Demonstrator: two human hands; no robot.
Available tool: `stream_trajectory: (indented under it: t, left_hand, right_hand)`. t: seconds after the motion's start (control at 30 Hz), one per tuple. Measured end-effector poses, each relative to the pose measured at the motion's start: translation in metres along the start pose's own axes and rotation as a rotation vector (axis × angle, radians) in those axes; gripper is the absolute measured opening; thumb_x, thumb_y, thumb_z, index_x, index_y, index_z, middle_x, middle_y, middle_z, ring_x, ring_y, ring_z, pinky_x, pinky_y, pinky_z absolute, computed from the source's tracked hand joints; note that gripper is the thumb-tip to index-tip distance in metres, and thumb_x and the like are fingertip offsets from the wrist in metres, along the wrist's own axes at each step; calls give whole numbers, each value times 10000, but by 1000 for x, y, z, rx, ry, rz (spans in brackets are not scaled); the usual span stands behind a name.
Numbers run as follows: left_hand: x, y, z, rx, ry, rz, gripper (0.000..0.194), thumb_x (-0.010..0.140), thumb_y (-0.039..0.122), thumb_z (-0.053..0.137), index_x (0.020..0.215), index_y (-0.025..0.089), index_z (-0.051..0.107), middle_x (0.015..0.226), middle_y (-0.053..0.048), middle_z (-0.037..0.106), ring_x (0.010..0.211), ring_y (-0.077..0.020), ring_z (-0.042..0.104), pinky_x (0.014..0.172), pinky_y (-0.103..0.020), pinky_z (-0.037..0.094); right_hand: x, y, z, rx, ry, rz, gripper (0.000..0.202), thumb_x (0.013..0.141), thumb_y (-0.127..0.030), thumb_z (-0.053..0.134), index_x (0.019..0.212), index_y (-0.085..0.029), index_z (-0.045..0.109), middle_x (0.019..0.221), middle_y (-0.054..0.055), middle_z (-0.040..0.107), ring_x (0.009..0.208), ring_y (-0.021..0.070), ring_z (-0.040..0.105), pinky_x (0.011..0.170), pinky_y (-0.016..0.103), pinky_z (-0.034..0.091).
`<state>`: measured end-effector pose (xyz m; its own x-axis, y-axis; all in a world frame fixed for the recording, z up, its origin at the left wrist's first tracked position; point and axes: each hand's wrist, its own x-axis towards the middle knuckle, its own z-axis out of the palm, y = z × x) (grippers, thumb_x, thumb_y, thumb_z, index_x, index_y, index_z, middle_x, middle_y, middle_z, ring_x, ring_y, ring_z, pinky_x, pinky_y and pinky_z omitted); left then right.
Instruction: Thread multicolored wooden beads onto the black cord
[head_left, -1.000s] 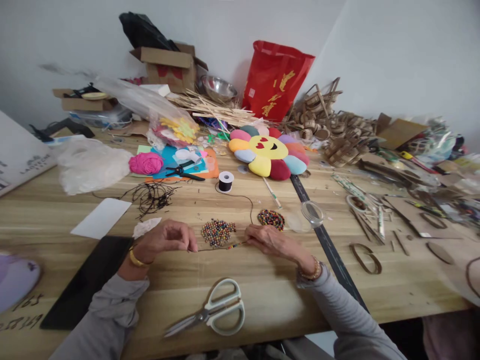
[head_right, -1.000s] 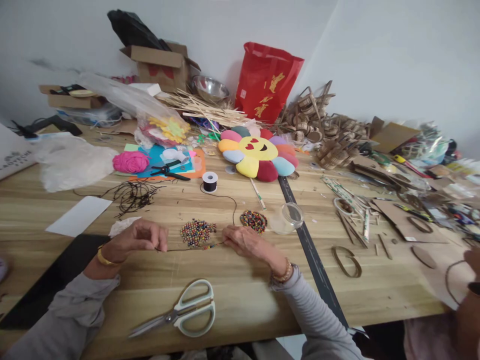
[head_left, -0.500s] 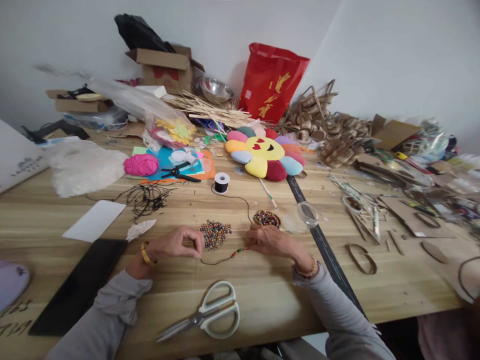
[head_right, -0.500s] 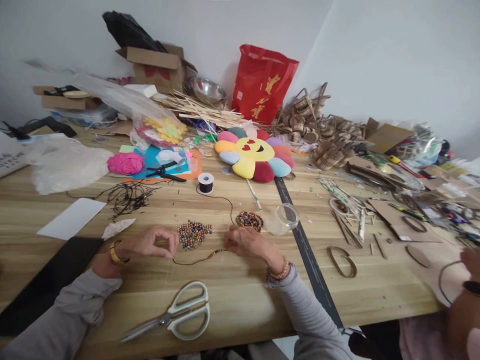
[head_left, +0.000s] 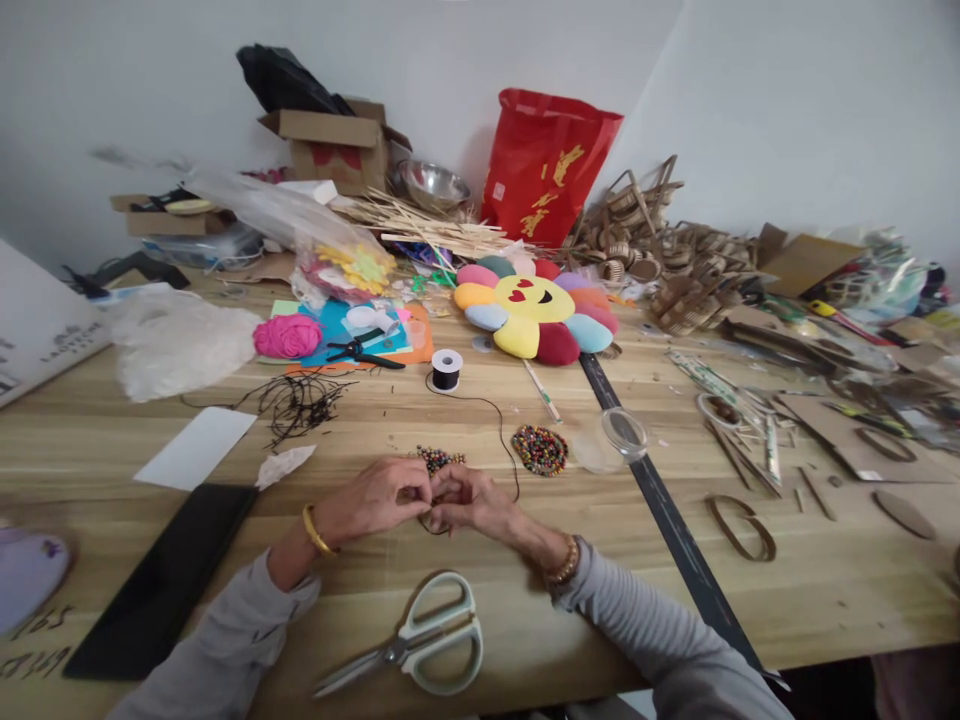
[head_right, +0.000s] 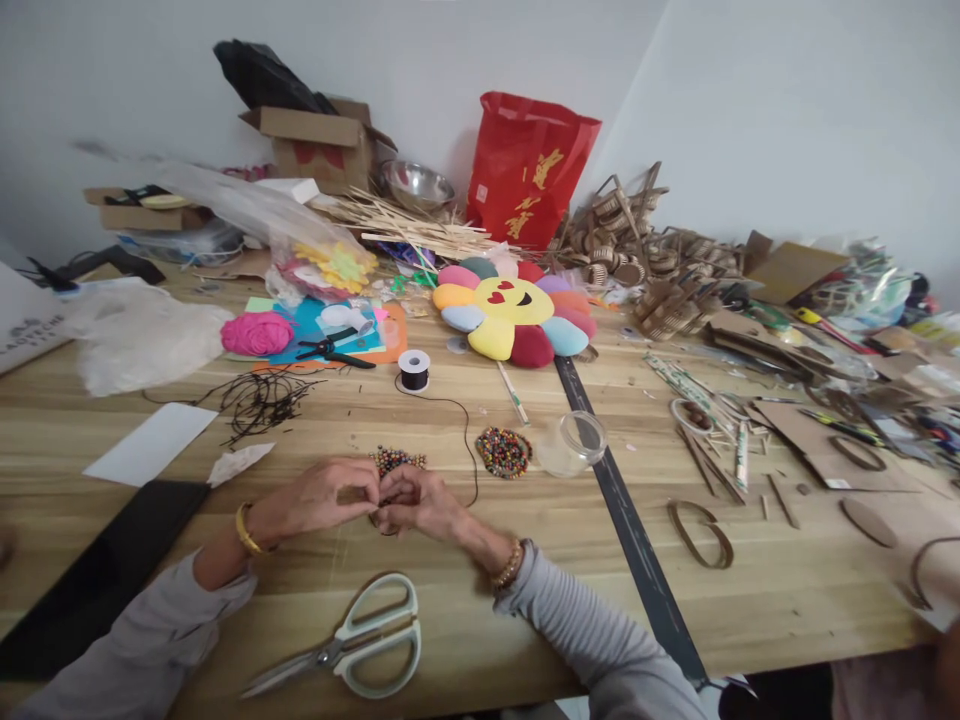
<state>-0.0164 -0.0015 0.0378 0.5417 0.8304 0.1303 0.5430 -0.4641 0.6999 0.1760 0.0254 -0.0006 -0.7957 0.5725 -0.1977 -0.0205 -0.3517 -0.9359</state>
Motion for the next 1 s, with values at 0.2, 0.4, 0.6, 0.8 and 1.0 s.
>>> stream_trajectory:
  t: [0.2, 0.4, 0.6, 0.8, 1.0]
  left_hand:
    - [0, 1, 2, 32, 49, 21, 89, 812, 162, 609, 736, 157, 655, 743, -39, 625, 710, -153, 570, 658, -238, 417]
    - [0, -3, 10, -33, 131, 45, 125, 836, 192, 597, 741, 156, 670, 742, -43, 617, 719, -146, 577, 657, -227, 435]
    - [-2, -9, 11, -159, 172, -110, 154, 826, 257, 584, 880, 144, 674, 755, -35, 649, 684, -138, 590, 651, -223, 462]
    - [-1, -1, 10, -197, 160, -290, 171, 799, 304, 608, 773, 147, 671, 739, -23, 690, 706, -151, 600, 674, -230, 454]
    - [0, -5, 23, -221, 153, -270, 124, 779, 240, 605, 734, 133, 646, 683, -21, 653, 646, -139, 582, 622, -223, 451]
  right_hand:
    - [6, 8, -4, 71, 20, -16, 428, 634, -451, 779, 857, -143, 583, 669, -20, 631, 565, 82, 599, 514, 177, 468]
    - [8, 11, -6, -6, 65, -20, 401, 629, -470, 773, 774, -132, 612, 585, -40, 606, 457, 50, 536, 487, 171, 461]
    - [9, 14, -6, -3, 111, -35, 422, 605, -486, 779, 730, -137, 580, 565, -44, 599, 443, 52, 535, 455, 161, 448]
    - [10, 15, -5, -57, 133, -33, 431, 609, -511, 766, 720, -137, 581, 531, -45, 581, 426, 56, 525, 435, 162, 437]
    - [9, 13, -5, -86, 107, -53, 392, 636, -475, 761, 704, -133, 581, 525, -48, 563, 419, 44, 491, 414, 149, 416]
